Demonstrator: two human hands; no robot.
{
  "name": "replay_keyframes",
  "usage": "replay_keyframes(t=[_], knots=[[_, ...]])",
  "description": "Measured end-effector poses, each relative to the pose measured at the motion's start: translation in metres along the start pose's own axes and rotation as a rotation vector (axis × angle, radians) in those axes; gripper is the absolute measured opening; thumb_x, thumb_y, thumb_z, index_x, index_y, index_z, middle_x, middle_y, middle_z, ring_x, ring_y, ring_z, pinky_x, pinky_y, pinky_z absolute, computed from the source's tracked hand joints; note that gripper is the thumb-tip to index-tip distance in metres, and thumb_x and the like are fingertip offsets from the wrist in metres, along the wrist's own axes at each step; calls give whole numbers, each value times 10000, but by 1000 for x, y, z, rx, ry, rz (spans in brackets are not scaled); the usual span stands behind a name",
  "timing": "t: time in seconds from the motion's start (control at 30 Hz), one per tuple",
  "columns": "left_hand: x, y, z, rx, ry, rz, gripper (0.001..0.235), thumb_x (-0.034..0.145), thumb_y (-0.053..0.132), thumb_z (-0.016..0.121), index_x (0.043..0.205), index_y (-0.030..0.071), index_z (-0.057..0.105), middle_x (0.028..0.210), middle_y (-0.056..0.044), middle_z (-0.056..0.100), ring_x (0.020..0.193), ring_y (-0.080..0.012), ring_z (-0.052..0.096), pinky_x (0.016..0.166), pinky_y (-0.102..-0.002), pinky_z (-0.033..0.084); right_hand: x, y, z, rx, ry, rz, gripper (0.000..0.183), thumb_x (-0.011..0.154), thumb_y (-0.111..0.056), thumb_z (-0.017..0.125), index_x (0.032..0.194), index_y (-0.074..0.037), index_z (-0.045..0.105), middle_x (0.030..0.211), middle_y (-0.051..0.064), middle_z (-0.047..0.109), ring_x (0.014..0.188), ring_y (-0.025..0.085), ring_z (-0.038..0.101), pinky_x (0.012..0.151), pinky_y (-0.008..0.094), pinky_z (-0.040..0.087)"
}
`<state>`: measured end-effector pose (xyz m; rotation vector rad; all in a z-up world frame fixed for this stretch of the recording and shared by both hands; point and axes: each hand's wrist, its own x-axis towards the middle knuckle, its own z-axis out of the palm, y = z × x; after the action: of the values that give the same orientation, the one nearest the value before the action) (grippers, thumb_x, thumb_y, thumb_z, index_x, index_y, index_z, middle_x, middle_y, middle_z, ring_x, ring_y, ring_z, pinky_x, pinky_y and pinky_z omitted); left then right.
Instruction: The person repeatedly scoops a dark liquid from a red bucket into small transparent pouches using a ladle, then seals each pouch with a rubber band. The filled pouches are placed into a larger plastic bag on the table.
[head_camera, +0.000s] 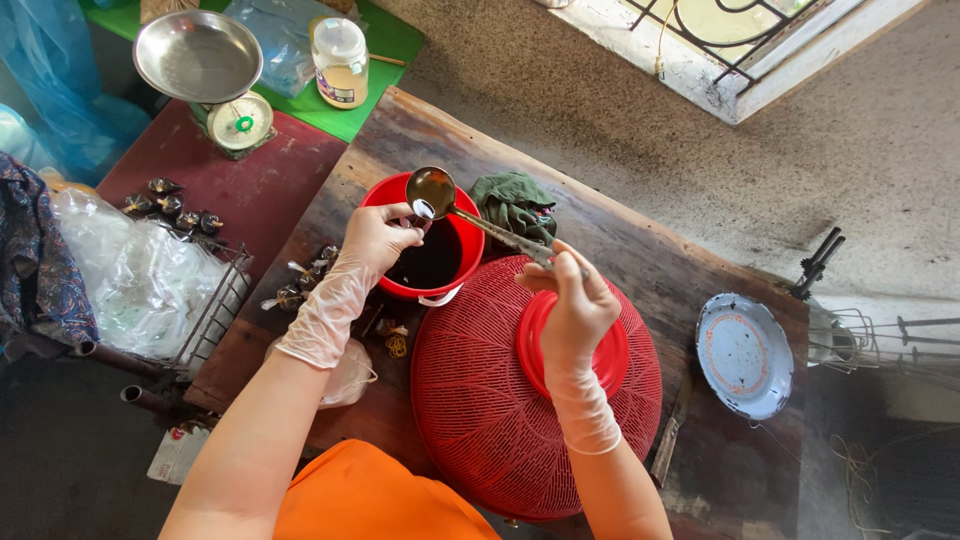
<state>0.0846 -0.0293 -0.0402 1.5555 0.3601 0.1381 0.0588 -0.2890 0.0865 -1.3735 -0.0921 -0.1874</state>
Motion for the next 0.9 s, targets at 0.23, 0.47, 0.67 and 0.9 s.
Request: replay_keyframes(t=[0.23, 0.47, 0.67, 0.9], knots=[[-1, -3, -16, -223, 4, -105, 381, 809, -62, 772, 1187, -37, 740, 862, -62, 669, 714, -161, 691, 677, -256, 610, 19, 51, -18, 74, 69, 145, 224, 1000, -101, 591, 1113, 40, 723, 825, 159, 771, 664, 239, 754, 656, 336, 637], [-3, 7, -17, -218, -13, -131, 388, 815, -44, 772, 1200, -27, 736, 869, -55, 686, 709, -154, 708, 668, -247, 597, -7, 136, 0, -557, -75, -134, 262, 972, -156, 667, 1164, 3, 747, 797, 85, 778, 664, 137, 740, 631, 253, 587], [-6, 14, -15, -199, -31, -148, 398, 819, -40, 768, 1215, -23, 732, 872, -55, 686, 713, -154, 714, 665, -245, 591, 1, 156, 9, -626, -142, -7, 240, 952, -199, 688, 1129, -51, 755, 767, 45, 772, 644, 124, 744, 621, 261, 579], [2, 12, -11, -224, -56, -136, 378, 824, -34, 763, 1200, -23, 735, 868, -60, 699, 720, -158, 721, 695, -259, 599, 29, 162, 3, -1066, -256, 119, 388, 899, -433, 664, 1194, -200, 761, 797, 96, 769, 722, 269, 731, 694, 404, 561]])
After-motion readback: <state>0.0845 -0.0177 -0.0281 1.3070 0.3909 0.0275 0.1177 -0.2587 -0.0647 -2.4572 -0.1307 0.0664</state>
